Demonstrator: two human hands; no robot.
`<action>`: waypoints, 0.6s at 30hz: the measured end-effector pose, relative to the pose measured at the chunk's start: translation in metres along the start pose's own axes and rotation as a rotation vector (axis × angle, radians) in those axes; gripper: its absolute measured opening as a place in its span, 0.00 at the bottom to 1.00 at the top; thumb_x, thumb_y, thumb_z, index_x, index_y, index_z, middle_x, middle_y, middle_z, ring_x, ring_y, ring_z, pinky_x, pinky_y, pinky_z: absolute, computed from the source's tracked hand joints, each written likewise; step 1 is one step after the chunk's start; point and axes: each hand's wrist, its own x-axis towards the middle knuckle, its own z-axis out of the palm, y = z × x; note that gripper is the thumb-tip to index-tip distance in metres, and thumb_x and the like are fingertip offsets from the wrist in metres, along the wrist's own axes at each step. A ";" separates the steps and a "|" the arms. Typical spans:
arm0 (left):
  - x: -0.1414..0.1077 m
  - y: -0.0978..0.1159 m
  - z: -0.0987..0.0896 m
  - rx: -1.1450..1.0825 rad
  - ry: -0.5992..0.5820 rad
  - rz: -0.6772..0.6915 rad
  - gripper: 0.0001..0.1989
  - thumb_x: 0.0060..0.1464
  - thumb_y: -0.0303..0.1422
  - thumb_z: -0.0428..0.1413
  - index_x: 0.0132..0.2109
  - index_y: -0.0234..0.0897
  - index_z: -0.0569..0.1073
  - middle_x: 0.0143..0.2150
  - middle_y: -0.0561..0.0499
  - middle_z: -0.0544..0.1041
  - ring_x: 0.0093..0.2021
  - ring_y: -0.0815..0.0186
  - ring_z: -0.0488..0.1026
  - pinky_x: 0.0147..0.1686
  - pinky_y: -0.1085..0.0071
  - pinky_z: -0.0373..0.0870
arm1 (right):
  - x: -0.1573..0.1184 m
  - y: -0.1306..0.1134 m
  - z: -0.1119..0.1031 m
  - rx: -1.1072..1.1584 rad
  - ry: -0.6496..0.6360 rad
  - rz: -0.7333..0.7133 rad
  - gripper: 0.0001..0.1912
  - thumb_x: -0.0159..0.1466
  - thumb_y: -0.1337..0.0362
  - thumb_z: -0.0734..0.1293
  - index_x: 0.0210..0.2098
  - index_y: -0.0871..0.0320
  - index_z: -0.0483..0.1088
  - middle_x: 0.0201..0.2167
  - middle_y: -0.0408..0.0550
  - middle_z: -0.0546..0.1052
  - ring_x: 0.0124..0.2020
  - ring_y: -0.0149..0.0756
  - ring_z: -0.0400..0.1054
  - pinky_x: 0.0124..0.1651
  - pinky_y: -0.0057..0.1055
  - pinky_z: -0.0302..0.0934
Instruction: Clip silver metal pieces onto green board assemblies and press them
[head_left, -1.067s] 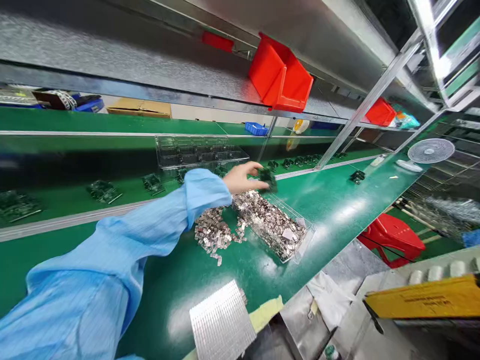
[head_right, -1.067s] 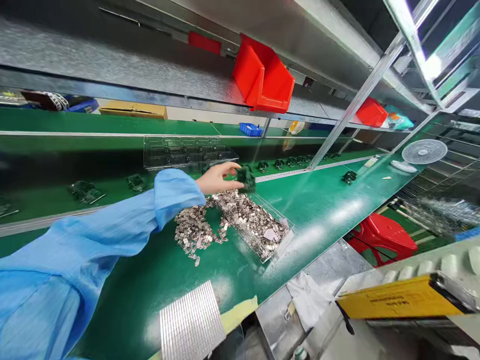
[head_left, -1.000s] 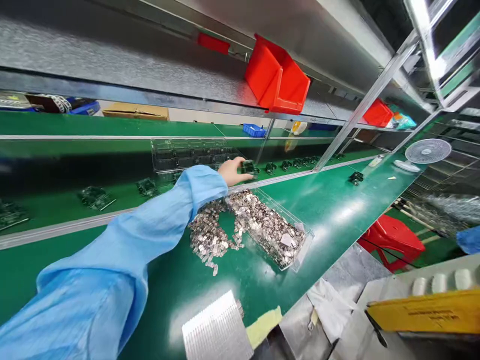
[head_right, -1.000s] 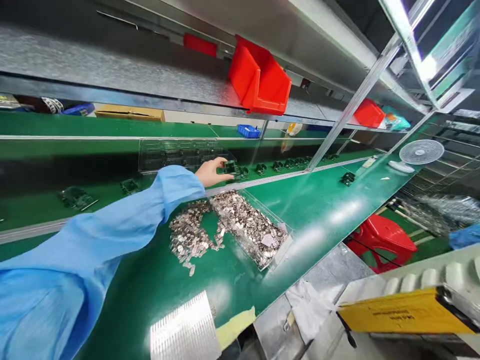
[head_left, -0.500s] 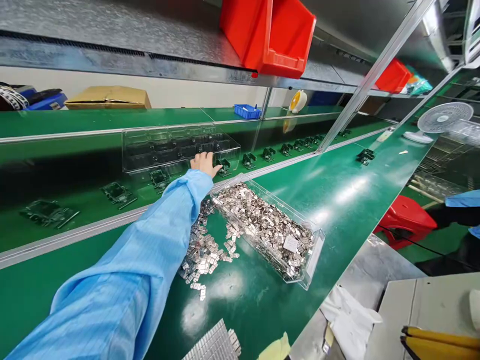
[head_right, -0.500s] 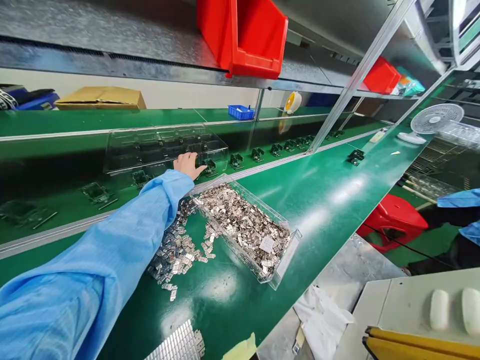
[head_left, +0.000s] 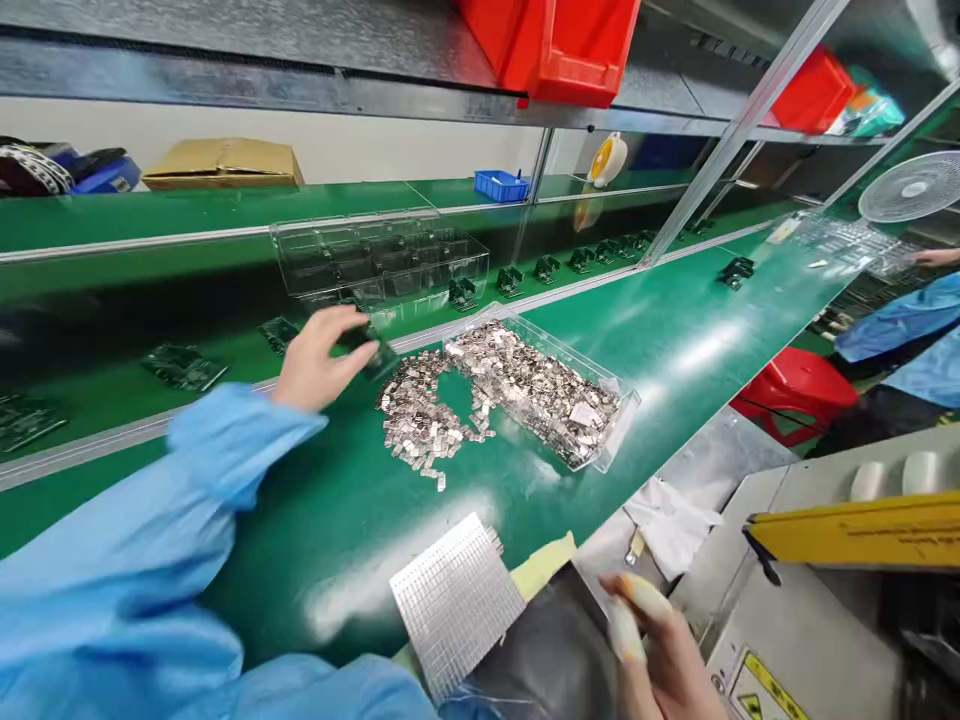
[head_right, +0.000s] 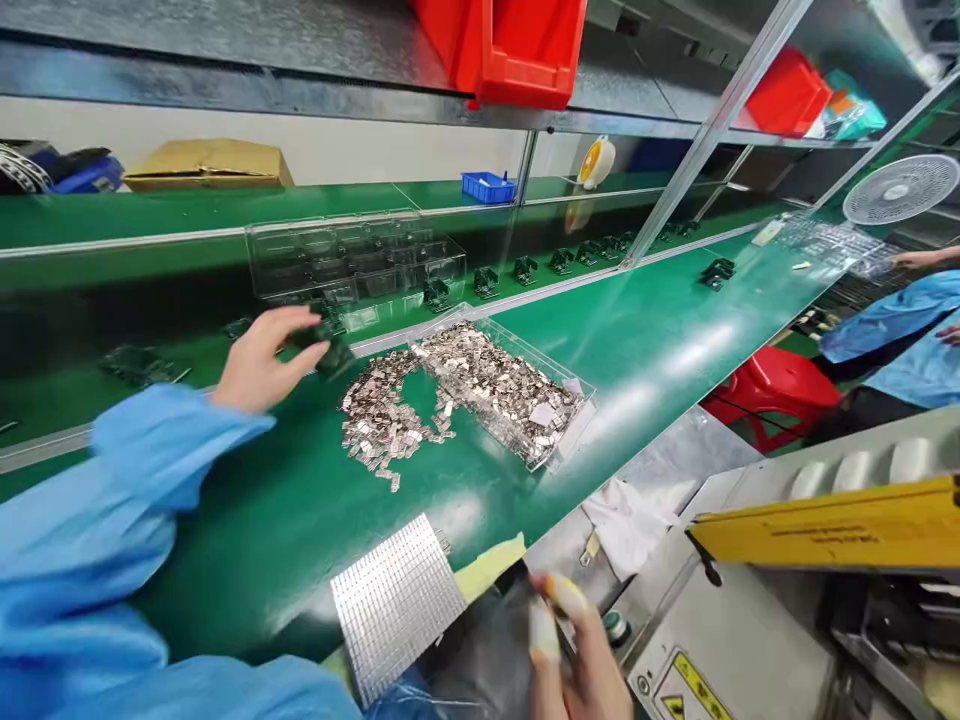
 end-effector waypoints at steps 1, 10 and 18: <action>-0.032 0.000 -0.017 -0.008 -0.035 0.016 0.22 0.59 0.45 0.55 0.56 0.38 0.72 0.59 0.42 0.72 0.60 0.52 0.69 0.60 0.56 0.66 | 0.011 -0.004 0.013 -0.012 -0.068 -0.046 0.12 0.69 0.62 0.62 0.51 0.54 0.71 0.45 0.52 0.78 0.45 0.42 0.74 0.45 0.34 0.70; -0.201 -0.006 -0.069 -0.176 -0.223 -0.230 0.55 0.47 0.52 0.64 0.72 0.45 0.41 0.70 0.36 0.57 0.64 0.43 0.65 0.61 0.43 0.64 | 0.153 -0.010 0.126 -0.364 -0.366 -0.042 0.19 0.58 0.76 0.64 0.47 0.55 0.70 0.41 0.49 0.80 0.41 0.40 0.74 0.47 0.36 0.67; -0.212 -0.017 -0.062 -0.039 -0.359 -0.295 0.52 0.47 0.53 0.62 0.71 0.43 0.45 0.62 0.37 0.71 0.60 0.41 0.70 0.54 0.46 0.71 | 0.173 -0.010 0.161 -0.577 -0.405 -0.067 0.15 0.59 0.74 0.66 0.45 0.58 0.68 0.42 0.54 0.77 0.42 0.44 0.70 0.42 0.35 0.62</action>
